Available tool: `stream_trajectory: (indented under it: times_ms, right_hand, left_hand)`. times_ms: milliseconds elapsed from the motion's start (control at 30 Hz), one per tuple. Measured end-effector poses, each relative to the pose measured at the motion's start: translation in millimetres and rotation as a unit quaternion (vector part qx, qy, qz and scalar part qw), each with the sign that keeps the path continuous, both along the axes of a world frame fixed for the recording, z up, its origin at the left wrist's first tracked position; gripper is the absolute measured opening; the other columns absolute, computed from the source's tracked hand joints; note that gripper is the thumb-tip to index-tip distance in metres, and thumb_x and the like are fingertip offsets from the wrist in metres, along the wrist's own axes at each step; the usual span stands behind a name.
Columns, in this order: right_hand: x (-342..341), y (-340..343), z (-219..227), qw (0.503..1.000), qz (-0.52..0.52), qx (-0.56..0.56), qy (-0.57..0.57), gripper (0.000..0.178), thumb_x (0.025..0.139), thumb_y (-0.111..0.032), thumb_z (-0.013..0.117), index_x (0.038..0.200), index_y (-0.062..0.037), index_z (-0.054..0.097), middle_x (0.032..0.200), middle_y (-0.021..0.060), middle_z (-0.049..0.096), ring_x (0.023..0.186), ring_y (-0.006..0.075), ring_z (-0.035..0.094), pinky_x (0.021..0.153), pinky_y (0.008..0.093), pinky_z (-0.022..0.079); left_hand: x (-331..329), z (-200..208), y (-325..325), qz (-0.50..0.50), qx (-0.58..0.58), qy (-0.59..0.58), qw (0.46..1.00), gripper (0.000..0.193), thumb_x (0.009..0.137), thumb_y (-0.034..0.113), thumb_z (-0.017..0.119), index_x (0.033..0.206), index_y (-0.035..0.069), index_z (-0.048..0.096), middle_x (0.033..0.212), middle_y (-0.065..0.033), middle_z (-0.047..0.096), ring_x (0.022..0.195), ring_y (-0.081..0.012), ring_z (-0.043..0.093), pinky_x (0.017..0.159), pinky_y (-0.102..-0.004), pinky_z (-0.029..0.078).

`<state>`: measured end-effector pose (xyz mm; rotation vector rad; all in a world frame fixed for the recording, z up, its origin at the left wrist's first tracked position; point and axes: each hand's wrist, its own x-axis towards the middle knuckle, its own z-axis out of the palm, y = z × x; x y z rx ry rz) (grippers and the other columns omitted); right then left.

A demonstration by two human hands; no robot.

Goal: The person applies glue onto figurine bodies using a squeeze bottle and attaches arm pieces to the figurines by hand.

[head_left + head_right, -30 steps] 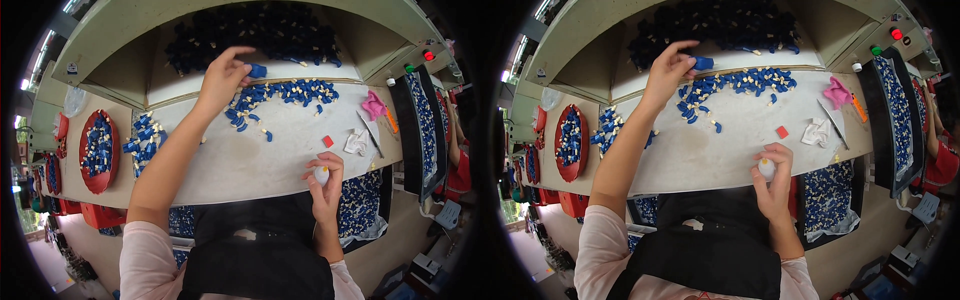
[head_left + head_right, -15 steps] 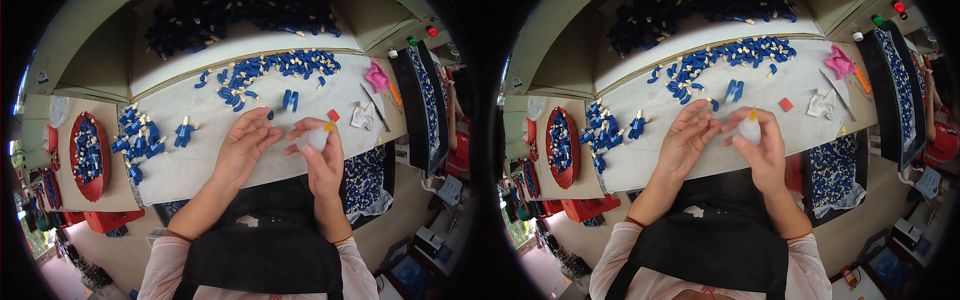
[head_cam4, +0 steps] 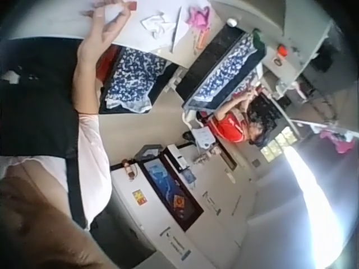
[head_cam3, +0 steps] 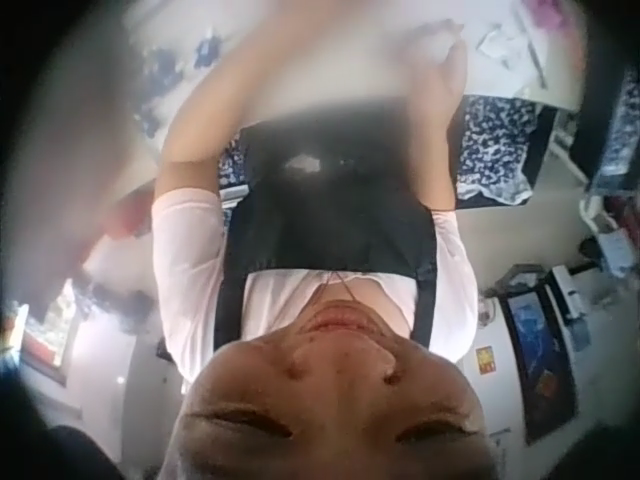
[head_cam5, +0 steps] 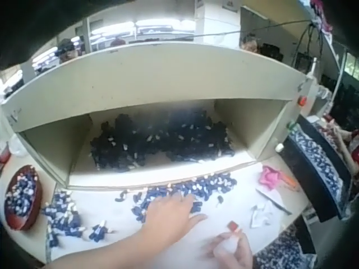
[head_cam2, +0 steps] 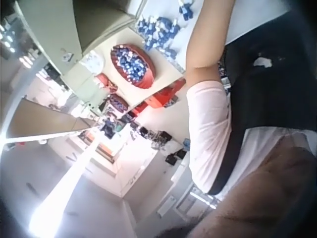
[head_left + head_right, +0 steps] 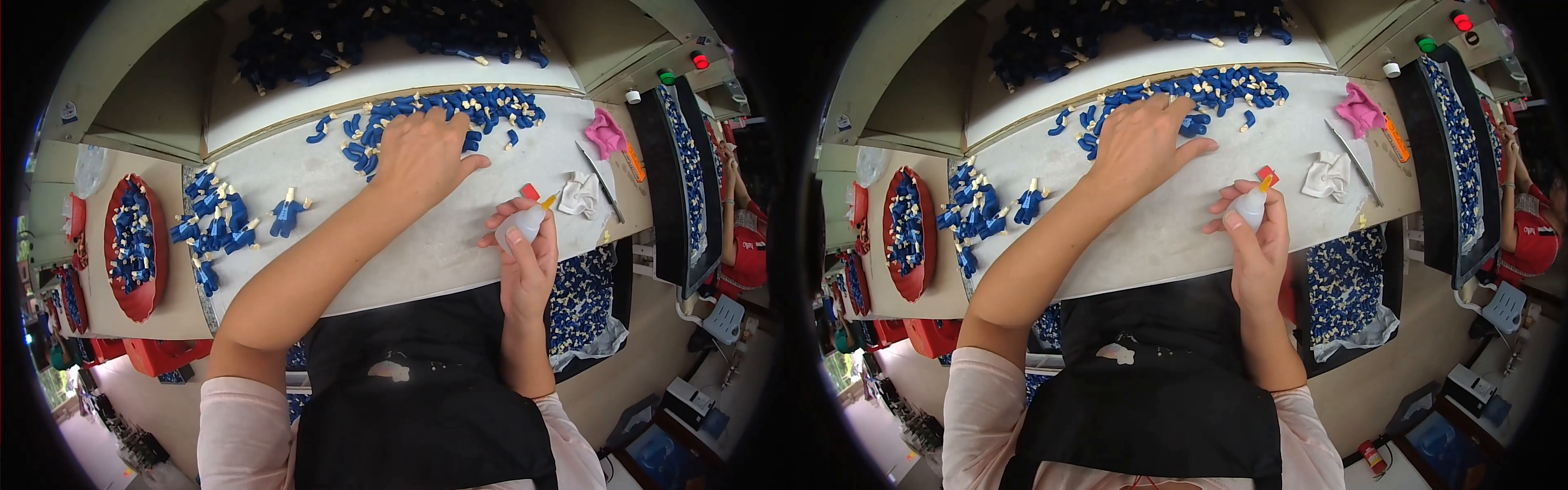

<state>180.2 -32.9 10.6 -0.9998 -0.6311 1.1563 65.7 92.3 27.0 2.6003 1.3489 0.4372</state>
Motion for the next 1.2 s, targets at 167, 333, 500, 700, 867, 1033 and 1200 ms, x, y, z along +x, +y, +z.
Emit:
stream_trajectory:
  times_ms: [167,333,500,700,867,1033,1200]
  right_hand:
    - [11,-8,0,1.000,-0.002,0.002,-0.013,0.029,0.077,-0.002,0.050,0.105,-0.0003,0.042,0.100,0.0128,0.049,0.085,0.0185,0.051,0.067,0.0321,0.047]
    - [18,-11,4,1.000,0.002,0.008,-0.022,0.030,0.077,-0.002,0.050,0.105,-0.0002,0.042,0.101,0.0131,0.048,0.086,0.0187,0.051,0.067,0.0318,0.047]
    - [8,-15,14,0.994,0.034,0.029,-0.100,0.040,0.076,-0.006,0.049,0.114,0.0042,0.040,0.105,0.0138,0.046,0.090,0.0231,0.052,0.064,0.0332,0.049]
    - [1,-26,31,0.981,-0.012,0.052,-0.185,0.043,0.073,0.004,0.054,0.114,0.0040,0.041,0.099,0.0128,0.044,0.084,0.0224,0.055,0.067,0.0295,0.051]
    - [-2,-23,35,0.953,-0.121,0.144,-0.239,0.037,0.068,-0.017,0.068,0.089,-0.0051,0.041,0.086,0.0086,0.043,0.069,0.0143,0.047,0.055,0.0236,0.046]
    - [-13,-22,41,0.947,-0.104,0.182,-0.242,0.041,0.068,-0.024,0.071,0.091,-0.0058,0.042,0.085,0.0068,0.043,0.072,0.0132,0.044,0.064,0.0238,0.042]
    - [-16,-22,41,0.874,-0.089,0.260,-0.401,0.045,0.065,-0.027,0.073,0.090,-0.0065,0.043,0.082,0.0064,0.043,0.062,0.0129,0.044,0.053,0.0217,0.040]
  left_hand:
    - [-4,-8,0,-0.006,0.021,-0.031,0.999,0.025,0.075,0.025,0.059,0.086,0.004,0.051,0.055,-0.0071,0.057,0.050,-0.0228,0.056,0.049,-0.0324,0.045]
    - [-29,4,-26,0.053,-0.426,-0.444,0.787,0.013,0.081,0.013,0.045,0.093,0.011,0.041,0.076,-0.0119,0.058,0.063,-0.0158,0.055,0.059,-0.0272,0.043]
    - [-42,-7,-59,0.013,-0.581,-0.668,0.464,0.010,0.082,0.014,0.039,0.091,0.014,0.038,0.083,-0.0150,0.053,0.068,-0.0180,0.048,0.065,-0.0266,0.036]
    - [-47,-9,-79,0.005,-0.575,-0.738,0.353,0.018,0.083,0.016,0.041,0.101,0.014,0.040,0.088,-0.0155,0.052,0.069,-0.0190,0.048,0.067,-0.0272,0.036]
    - [-55,-16,-88,0.037,-0.596,-0.736,0.319,0.029,0.083,0.014,0.045,0.111,0.008,0.042,0.100,-0.0153,0.051,0.083,-0.0200,0.052,0.075,-0.0273,0.040]
    - [-60,-18,-93,0.004,-0.621,-0.728,0.289,0.029,0.085,0.015,0.047,0.112,0.002,0.043,0.103,-0.0112,0.052,0.098,-0.0216,0.052,0.085,-0.0301,0.042]
    - [-61,-18,-97,-0.012,-0.614,-0.705,0.354,0.036,0.084,0.018,0.050,0.114,0.000,0.041,0.102,-0.0137,0.051,0.101,-0.0283,0.051,0.085,-0.0320,0.044]
